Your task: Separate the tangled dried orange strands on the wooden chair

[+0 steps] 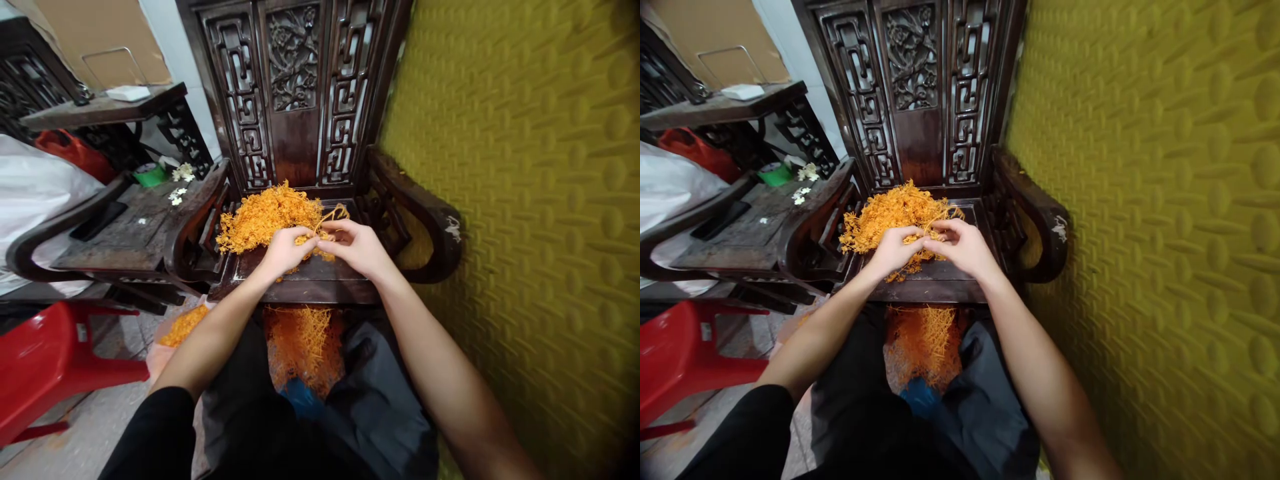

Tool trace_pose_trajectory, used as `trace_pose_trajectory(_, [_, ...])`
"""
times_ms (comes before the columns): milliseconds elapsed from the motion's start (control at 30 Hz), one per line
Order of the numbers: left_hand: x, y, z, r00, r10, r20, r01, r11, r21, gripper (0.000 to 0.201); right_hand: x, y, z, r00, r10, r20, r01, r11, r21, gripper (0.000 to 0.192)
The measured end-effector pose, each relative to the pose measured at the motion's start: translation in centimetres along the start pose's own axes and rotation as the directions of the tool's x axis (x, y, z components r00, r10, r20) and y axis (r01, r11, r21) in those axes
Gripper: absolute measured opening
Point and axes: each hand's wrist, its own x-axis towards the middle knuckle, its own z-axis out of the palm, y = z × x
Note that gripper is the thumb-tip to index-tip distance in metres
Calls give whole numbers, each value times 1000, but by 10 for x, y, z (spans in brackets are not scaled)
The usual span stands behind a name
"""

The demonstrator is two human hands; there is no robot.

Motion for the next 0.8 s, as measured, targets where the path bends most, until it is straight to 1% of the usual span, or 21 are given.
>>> trace_pose_trajectory(67, [0, -1, 2, 1000, 5, -6, -5, 999, 41, 20, 0, 2, 4, 995, -99, -10, 96, 981, -166, 39])
trace_pose_trajectory(100, [0, -1, 3, 1000, 14, -5, -13, 998, 55, 19, 0, 3, 5, 991, -133, -7, 128, 967, -218, 32])
trace_pose_trajectory(200, [0, 0, 0, 999, 31, 18, -32, 998, 60, 23, 2, 2, 5, 989, -150, 13, 148, 955, -258, 17])
trace_pose_trajectory(233, [0, 1, -1, 999, 25, 45, -28, 998, 57, 26, 2, 2, 4, 990, -143, 18, 143, 958, -249, 15])
trace_pose_trajectory(300, [-2, 3, -5, 987, 8, 160, -17, 998, 57, 30, 4, 3, 0, 991, -130, 16, 131, 966, -223, 12])
trace_pose_trajectory(367, [-3, 5, -8, 958, -5, 287, -13, 998, 63, 32, 6, 4, -5, 991, -133, -25, 126, 972, -200, 11])
trace_pose_trajectory(400, [-3, 6, -10, 948, -9, 318, -11, 998, 59, 32, 6, 4, -8, 989, -135, -58, 122, 976, -180, 10])
trace_pose_trajectory(433, [-4, 6, -11, 947, -8, 321, -9, 999, 50, 32, 7, 4, -10, 987, -131, -93, 115, 981, -154, 11])
trace_pose_trajectory(467, [-3, 6, -11, 954, -6, 301, -6, 999, 38, 32, 7, 4, -12, 985, -123, -121, 108, 986, -125, 12])
trace_pose_trajectory(533, [-2, 4, -12, 970, -5, 242, 2, 1000, 11, 35, 7, 2, -12, 985, -109, -133, 98, 992, -85, 13])
trace_pose_trajectory(633, [1, 2, -12, 983, 6, 184, -10, 1000, 23, 39, 4, -2, -6, 988, -138, -75, 129, 985, -112, 11])
trace_pose_trajectory(700, [2, 2, -10, 987, 43, 156, -54, 996, 65, 39, 3, -4, -2, 986, -163, -14, 159, 977, -143, 9])
trace_pose_trajectory(800, [2, 5, -9, 973, 138, 185, -154, 985, 74, 35, 3, -5, 0, 982, -187, 37, 191, 966, -177, 5])
